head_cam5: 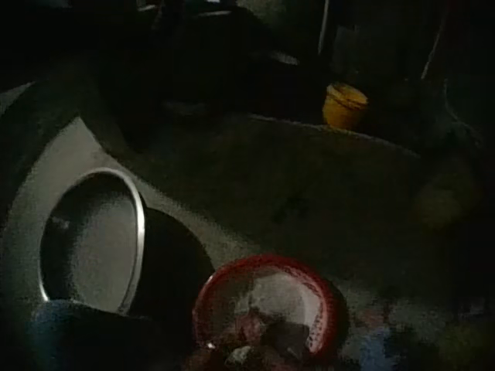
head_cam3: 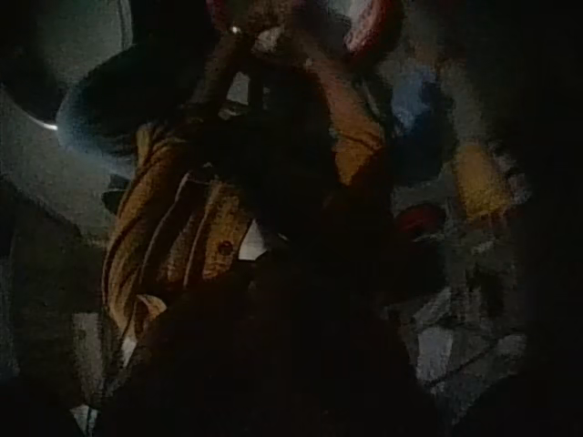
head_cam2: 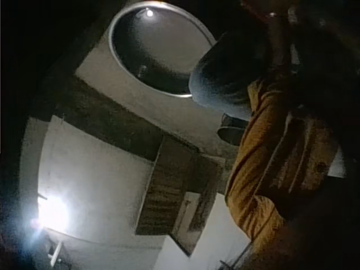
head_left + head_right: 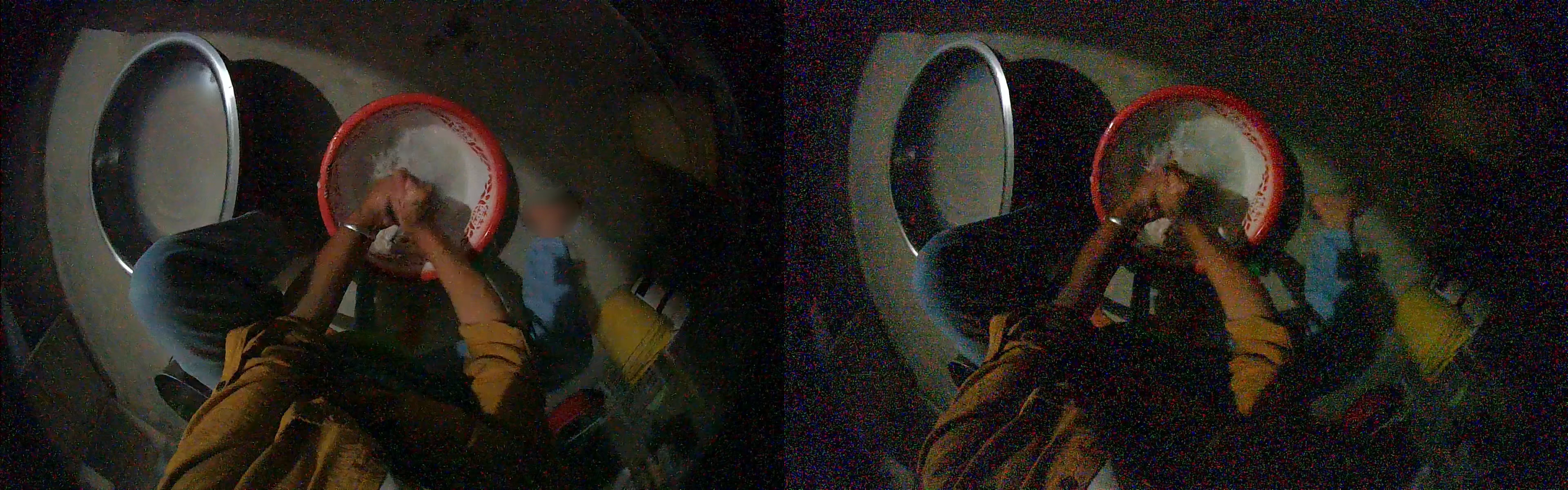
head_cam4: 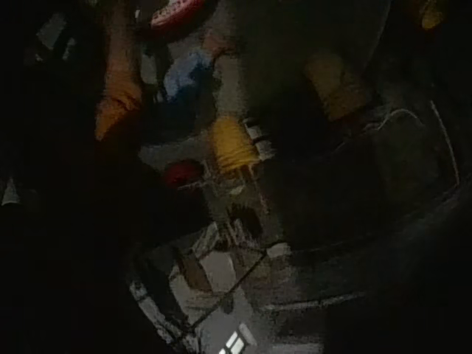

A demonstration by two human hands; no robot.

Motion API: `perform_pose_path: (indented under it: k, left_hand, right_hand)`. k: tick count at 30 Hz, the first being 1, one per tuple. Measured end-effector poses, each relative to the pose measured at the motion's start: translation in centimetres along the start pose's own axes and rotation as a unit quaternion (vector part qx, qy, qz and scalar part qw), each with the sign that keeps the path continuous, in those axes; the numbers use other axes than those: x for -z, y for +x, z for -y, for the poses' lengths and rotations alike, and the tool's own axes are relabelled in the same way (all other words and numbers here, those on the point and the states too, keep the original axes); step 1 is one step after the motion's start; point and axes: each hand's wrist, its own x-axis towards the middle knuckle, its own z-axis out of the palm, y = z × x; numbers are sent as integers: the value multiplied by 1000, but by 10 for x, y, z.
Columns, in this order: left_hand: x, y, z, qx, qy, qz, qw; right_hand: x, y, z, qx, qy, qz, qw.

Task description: The person sits on the floor and hand-washes a light-colored cloth in a red plastic basin filled with soapy water. They repeatedly scrub, squeeze, and rinse the cloth by hand, occasionally lifting it to wring out excess water before submerging it again.

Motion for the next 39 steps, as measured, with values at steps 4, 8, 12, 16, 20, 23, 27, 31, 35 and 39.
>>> perform_pose_path:
  k: [4, 8, 12, 16, 20, 23, 27, 31, 35, 39]
  left_hand:
    - [-9, 26, -6, 8, -67, -45, 997]
    - [6, 24, -15, 98, -262, -94, 955]
    - [13, 23, -3, 84, -175, -15, 981]
    - [14, 32, 29, 90, -440, 99, 888]
    - [-1, 14, -22, 138, -366, 104, 914]
    - [10, 19, -3, 115, -352, 99, 924]
    - [14, 5, 3, 82, -252, 55, 963]
    - [8, -13, -6, 27, -114, 21, 993]
    - [-8, 10, -28, -44, -49, -7, 998]
    - [-1, 18, -41, -43, -150, -19, 988]
  right_hand:
    - [40, 25, -72, -116, -7, -56, 992]
    - [72, 33, -51, 31, -227, -87, 970]
    - [59, 33, -9, -267, -117, 141, 946]
    - [37, 13, -9, -91, -294, 260, 915]
    - [12, 3, -33, -313, 72, 60, 945]
    - [-2, -6, 19, -101, 146, 30, 984]
    - [-5, -23, 48, 125, -57, 57, 989]
    - [3, 0, 44, -118, -169, 229, 951]
    - [36, 28, 5, -192, 147, 192, 951]
    - [24, 28, 49, -235, 361, -51, 901]
